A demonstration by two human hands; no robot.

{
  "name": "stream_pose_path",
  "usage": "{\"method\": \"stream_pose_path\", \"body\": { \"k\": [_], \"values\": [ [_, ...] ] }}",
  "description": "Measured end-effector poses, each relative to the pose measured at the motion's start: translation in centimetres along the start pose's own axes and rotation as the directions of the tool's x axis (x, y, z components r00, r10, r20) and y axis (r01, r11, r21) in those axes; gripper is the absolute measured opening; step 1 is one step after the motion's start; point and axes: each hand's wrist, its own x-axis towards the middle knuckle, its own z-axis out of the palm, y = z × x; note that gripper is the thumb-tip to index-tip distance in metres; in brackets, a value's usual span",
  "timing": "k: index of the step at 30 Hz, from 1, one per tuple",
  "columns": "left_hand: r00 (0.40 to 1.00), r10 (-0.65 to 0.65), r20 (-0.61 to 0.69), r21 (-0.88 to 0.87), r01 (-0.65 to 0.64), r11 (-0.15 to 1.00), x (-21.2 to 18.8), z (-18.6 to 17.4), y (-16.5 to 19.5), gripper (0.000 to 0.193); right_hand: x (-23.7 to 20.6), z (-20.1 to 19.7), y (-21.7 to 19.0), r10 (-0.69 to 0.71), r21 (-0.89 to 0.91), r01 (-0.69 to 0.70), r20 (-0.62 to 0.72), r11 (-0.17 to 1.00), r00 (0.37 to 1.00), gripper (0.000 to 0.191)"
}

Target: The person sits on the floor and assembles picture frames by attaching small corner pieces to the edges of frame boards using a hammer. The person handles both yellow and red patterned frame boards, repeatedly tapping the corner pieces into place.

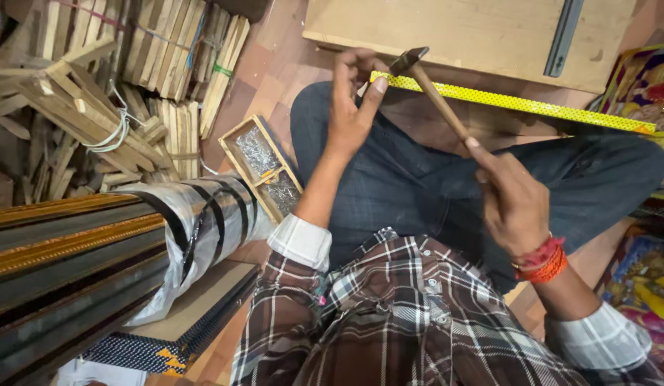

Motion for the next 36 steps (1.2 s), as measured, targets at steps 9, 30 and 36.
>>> {"method": "stream_pose_path", "body": {
  "k": [9, 30, 36],
  "values": [
    [0.996, -0.006, 0.092, -0.070, 0.013, 0.997, 0.2, 0.5, -3.1, 0.033, 0.2, 1.4, 1.6, -0.033, -0.151, 0.040, 0.051, 0.988, 0.998, 0.055],
    [0.995, 0.020, 0.101, -0.094, -0.011, 0.996, 0.5, 0.1, -3.9, 0.031, 1.5, -0.3, -0.6, -0.086, -0.060, 0.082, -0.056, 0.995, 0.995, 0.056],
    [0.995, -0.024, 0.093, -0.098, 0.033, 0.995, 0.4, 0.0, -4.2, 0.030, 1.4, -0.2, 0.0, -0.053, -0.206, 0.061, 0.043, 0.977, 0.998, 0.066]
  ]
}}
